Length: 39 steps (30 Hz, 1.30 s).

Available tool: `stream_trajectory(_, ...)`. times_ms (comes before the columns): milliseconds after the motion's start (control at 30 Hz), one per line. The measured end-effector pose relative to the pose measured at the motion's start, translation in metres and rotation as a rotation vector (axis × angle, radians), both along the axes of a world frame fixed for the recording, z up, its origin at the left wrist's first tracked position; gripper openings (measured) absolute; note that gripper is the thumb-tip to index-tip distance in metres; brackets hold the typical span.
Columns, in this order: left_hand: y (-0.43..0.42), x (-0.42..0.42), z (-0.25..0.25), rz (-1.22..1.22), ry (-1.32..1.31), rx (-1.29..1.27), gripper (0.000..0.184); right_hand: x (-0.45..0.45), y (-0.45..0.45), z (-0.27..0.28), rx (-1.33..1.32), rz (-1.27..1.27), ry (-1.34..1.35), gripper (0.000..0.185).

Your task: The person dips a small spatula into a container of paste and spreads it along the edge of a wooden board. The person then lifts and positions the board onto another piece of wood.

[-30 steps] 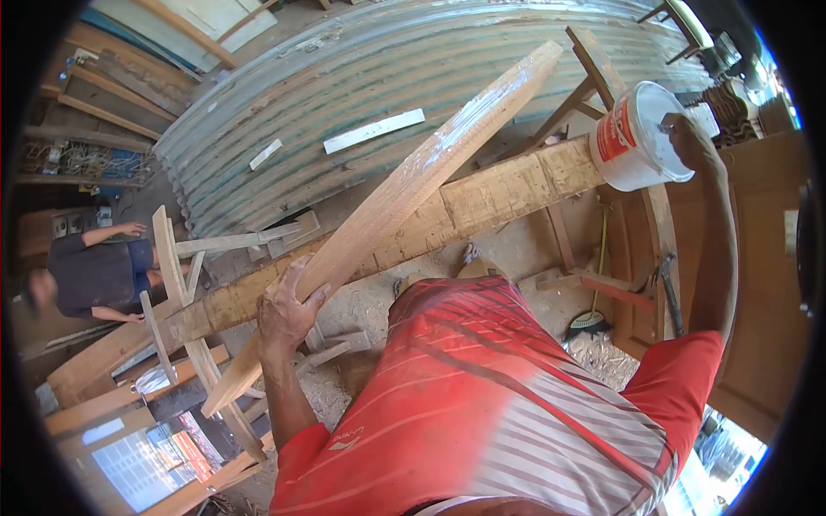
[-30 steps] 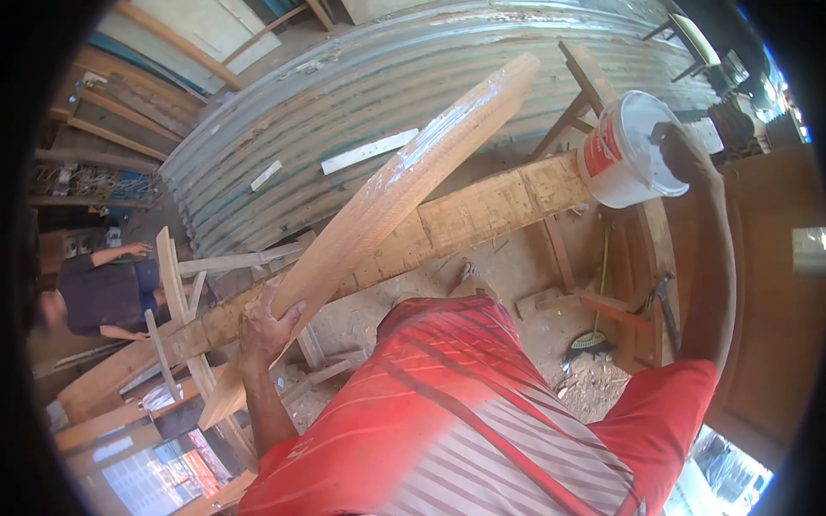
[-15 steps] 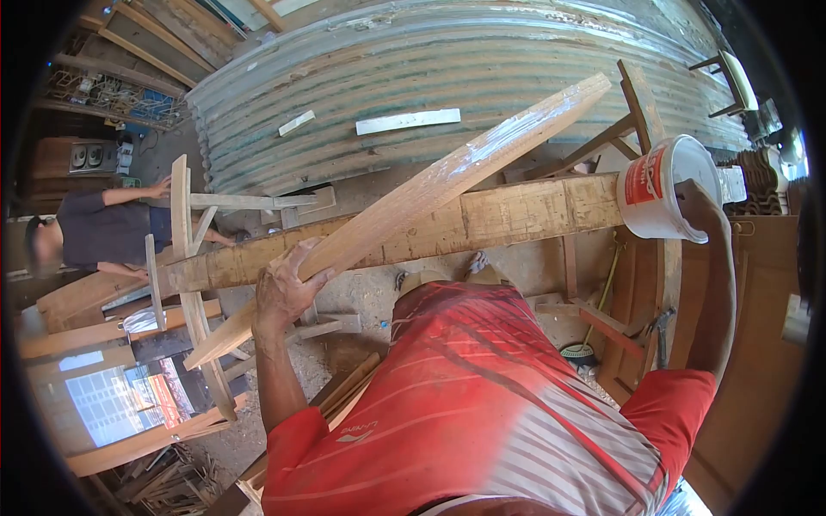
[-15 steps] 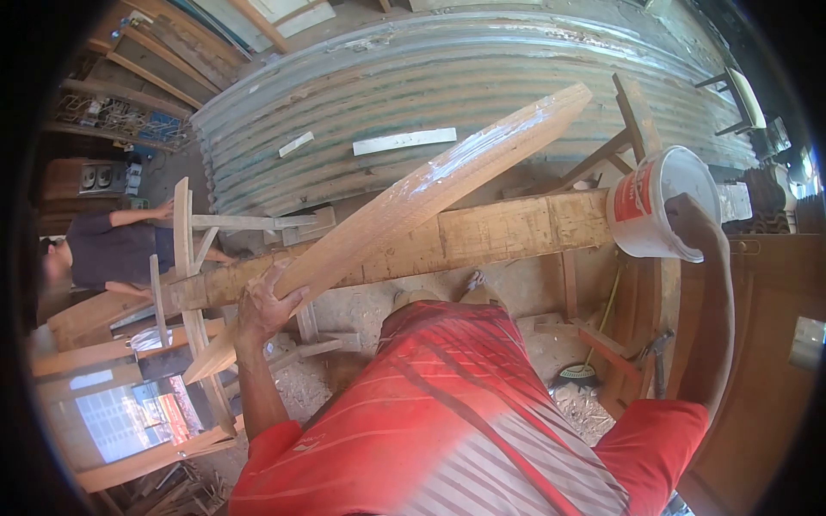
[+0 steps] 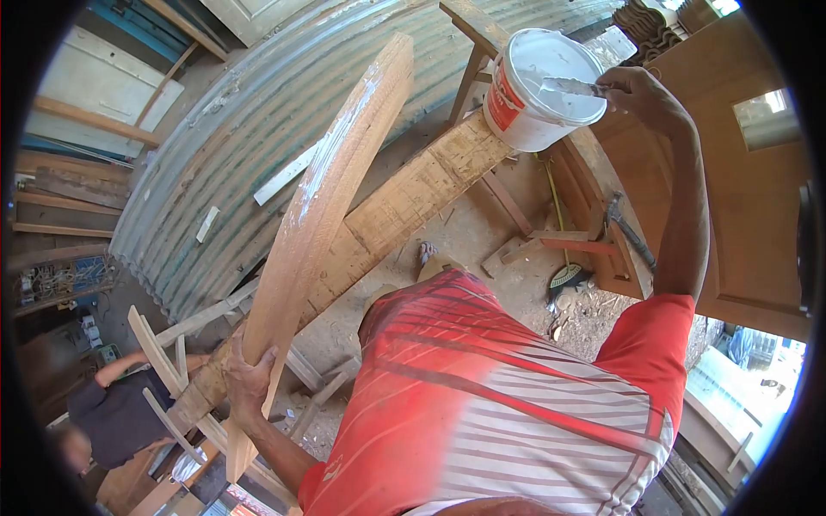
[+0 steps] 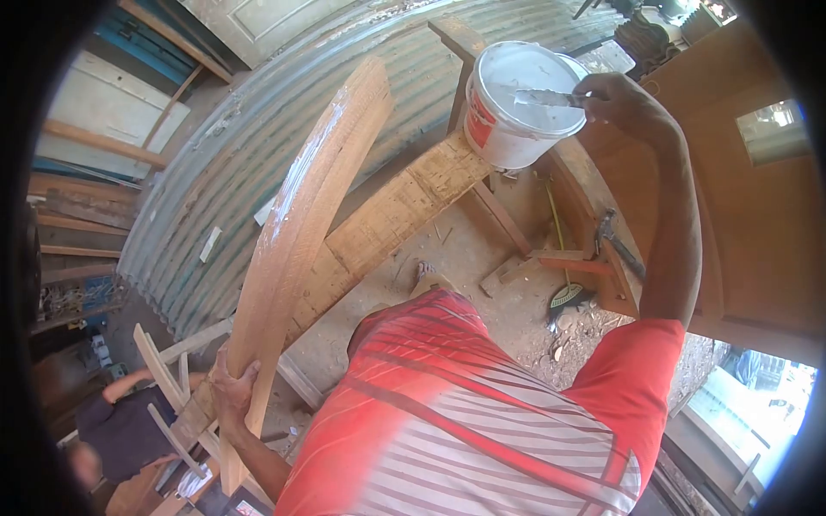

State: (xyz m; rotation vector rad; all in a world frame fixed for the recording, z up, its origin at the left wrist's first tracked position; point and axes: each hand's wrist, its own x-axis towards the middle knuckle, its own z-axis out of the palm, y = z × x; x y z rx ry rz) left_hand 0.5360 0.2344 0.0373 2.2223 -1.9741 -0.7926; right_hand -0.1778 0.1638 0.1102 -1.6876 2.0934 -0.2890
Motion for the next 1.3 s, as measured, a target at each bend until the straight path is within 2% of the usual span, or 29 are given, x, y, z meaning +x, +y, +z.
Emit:
stream_trajectory(67,-0.001,0.004,-0.002,-0.009,-0.012,0.027,0.063,0.011,-0.002,0.0,-0.027,-0.02,0.073,0.026)
stream_trajectory(167,0.0,0.009,-0.005,-0.029,-0.059,0.031,0.062,0.007,-0.02,-0.025,-0.095,0.127,0.278,0.024)
stream_trajectory(300,0.003,0.001,0.002,-0.046,-0.012,-0.023,0.058,0.013,-0.072,-0.067,0.012,0.235,0.646,0.018)
stream_trajectory(400,0.006,0.007,-0.004,-0.049,-0.105,-0.044,0.055,-0.036,-0.103,-0.143,0.074,0.354,0.587,0.017)
stream_trajectory(467,0.008,0.009,-0.007,-0.015,-0.077,-0.042,0.055,-0.004,-0.101,-0.116,0.313,0.455,0.47,0.024)
stream_trajectory(567,0.007,0.003,-0.003,0.015,-0.081,-0.052,0.055,0.016,-0.095,-0.098,0.345,0.376,0.32,0.029)
stream_trajectory(667,0.011,0.006,-0.007,0.018,-0.054,-0.067,0.055,0.023,-0.088,-0.116,0.141,0.403,0.309,0.029)
stream_trajectory(800,0.007,0.006,-0.005,0.004,-0.076,-0.039,0.055,0.011,-0.101,-0.115,0.3,0.413,0.236,0.032)
stream_trajectory(833,0.007,0.004,-0.003,0.017,-0.071,-0.035,0.055,0.008,-0.105,-0.107,0.418,0.38,0.201,0.034)
stream_trajectory(933,0.006,-0.001,-0.001,0.042,-0.065,-0.027,0.054,0.008,-0.085,-0.054,0.354,0.242,0.076,0.034)
stream_trajectory(1033,0.005,0.001,-0.002,0.031,-0.062,-0.035,0.053,-0.004,-0.053,-0.014,0.161,0.119,0.038,0.031)
stream_trajectory(1133,0.003,-0.003,-0.004,0.028,0.0,-0.063,0.053,-0.016,-0.011,-0.02,-0.1,0.059,-0.133,0.03)
stream_trajectory(1300,0.003,-0.006,0.002,0.006,-0.007,-0.066,0.055,-0.009,0.031,-0.041,-0.227,-0.145,-0.332,0.029)
